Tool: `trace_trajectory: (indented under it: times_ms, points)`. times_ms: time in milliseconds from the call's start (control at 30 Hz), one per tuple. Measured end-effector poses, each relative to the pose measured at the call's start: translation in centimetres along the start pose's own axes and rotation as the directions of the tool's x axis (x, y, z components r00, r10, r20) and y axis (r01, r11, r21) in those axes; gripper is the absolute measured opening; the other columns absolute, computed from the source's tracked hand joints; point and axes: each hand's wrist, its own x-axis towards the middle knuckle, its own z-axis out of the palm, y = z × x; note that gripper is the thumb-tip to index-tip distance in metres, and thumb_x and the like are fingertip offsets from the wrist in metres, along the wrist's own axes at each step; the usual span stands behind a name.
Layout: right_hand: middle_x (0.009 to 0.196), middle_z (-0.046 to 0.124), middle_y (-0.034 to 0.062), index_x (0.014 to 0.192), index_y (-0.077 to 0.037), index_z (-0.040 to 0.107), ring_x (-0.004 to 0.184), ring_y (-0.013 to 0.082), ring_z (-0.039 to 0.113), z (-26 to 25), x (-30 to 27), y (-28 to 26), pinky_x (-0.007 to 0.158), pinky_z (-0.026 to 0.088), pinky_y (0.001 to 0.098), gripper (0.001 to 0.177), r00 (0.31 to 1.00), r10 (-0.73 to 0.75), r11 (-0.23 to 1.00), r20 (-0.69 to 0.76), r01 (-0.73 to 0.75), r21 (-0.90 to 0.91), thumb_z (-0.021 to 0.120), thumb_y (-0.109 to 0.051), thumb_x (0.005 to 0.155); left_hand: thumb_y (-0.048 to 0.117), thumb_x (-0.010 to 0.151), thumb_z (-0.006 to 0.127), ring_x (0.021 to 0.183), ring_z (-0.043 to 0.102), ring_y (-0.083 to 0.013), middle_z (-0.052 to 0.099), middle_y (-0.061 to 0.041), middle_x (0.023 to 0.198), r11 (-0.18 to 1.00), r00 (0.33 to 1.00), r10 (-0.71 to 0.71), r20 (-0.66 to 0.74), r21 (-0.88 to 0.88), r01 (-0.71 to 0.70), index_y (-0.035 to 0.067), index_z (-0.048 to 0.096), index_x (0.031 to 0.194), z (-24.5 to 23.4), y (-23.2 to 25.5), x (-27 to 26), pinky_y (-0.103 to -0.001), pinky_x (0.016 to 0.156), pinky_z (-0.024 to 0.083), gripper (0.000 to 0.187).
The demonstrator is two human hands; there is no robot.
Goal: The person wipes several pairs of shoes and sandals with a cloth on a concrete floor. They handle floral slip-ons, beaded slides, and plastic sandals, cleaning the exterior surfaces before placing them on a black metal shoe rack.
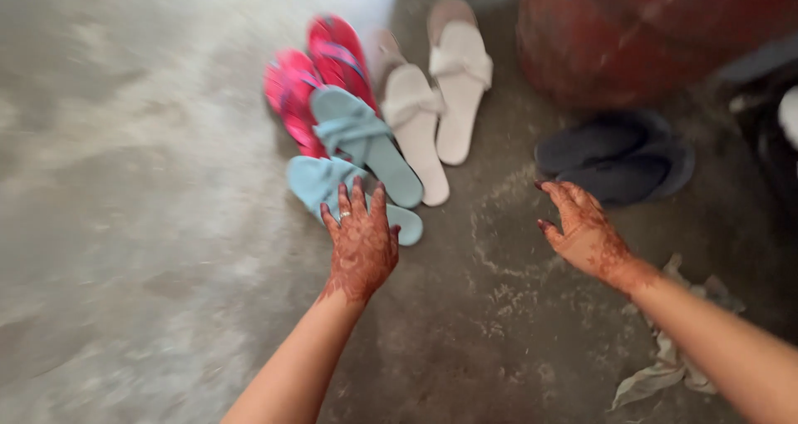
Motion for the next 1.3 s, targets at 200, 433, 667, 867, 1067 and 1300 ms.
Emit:
trace_trajectory:
  times_ms: [200,433,667,867,1067,1300]
  points:
    - [0.157,0.034,0.0259,0.153,-0.01,0.036,0.145,0.0418,0.034,5.9,-3.2,11.9,0.117,0.033,0.0464,0.081,0.966,0.196,0.952,0.17,-0.146,-0.267,0.072,-0.031,0.083,0.026,0.089,0.068,0.148,0.018,-0.0503,0.024,-0.029,0.159,0.999,0.999,0.04,0.021,-0.014,-0.039,0.004,0.032,0.152,8.5,0.0,1.8,-0.074,0.113,0.01,0.076]
    - [0.166,0.022,0.0214,0.16,-0.02,0.031,0.152,0.0414,0.022,7.1,-8.4,18.4,0.121,0.024,0.0581,0.082,0.884,0.459,0.853,0.088,-0.41,-0.323,0.066,-0.038,0.088,0.024,0.09,0.067,0.149,0.018,-0.0481,0.024,-0.027,0.161,0.989,0.997,0.071,0.043,-0.135,-0.065,0.006,0.033,0.154,14.0,5.5,0.5,-0.073,0.115,0.008,0.074]
    - [0.173,0.003,0.0184,0.165,-0.037,0.015,0.157,0.0459,0.009,3.1,-13.1,22.6,0.118,0.025,0.0724,0.122,0.453,0.864,0.503,0.217,-0.787,-0.358,0.08,-0.069,0.067,0.031,0.09,0.067,0.15,0.019,-0.044,0.025,-0.022,0.161,0.982,0.98,0.189,0.066,-0.029,-0.188,0.01,0.035,0.152,14.2,12.1,2.6,-0.073,0.116,0.006,0.074]
    - [0.165,0.002,0.0329,0.165,-0.031,0.013,0.155,0.0515,-0.003,6.5,-19.5,27.3,0.12,0.016,0.0708,0.142,0.508,0.815,0.575,0.279,-0.771,-0.276,0.096,-0.063,0.054,0.029,0.093,0.064,0.151,0.015,-0.0448,0.021,-0.024,0.162,0.97,0.962,0.241,0.126,-0.047,-0.237,0.01,0.033,0.153,14.1,16.7,2.3,-0.072,0.115,0.004,0.07]
    - [0.156,0.023,0.0359,0.162,-0.029,0.023,0.145,0.047,0.032,9.9,-22.7,27.6,0.114,0.042,0.0446,0.119,0.659,0.747,0.665,0.092,-0.737,-0.121,0.088,-0.031,0.063,0.028,0.095,0.063,0.152,0.012,-0.0444,0.018,-0.023,0.164,0.984,0.963,0.175,0.205,-0.008,-0.177,0.013,0.034,0.153,13.4,18.8,1.6,-0.072,0.116,0.003,0.067]
    - [0.138,0.061,0.0215,0.152,-0.027,0.041,0.124,0.0432,0.057,4.5,-15.8,18.2,0.103,0.048,0.049,0.084,0.799,0.596,0.803,-0.083,-0.587,0.106,0.072,-0.014,0.075,0.037,0.09,0.068,0.148,0.018,-0.0483,0.022,-0.027,0.162,0.997,0.997,0.064,-0.032,0.038,-0.063,0.01,0.036,0.153,15.2,12.6,1.9,-0.076,0.112,0.011,0.075]
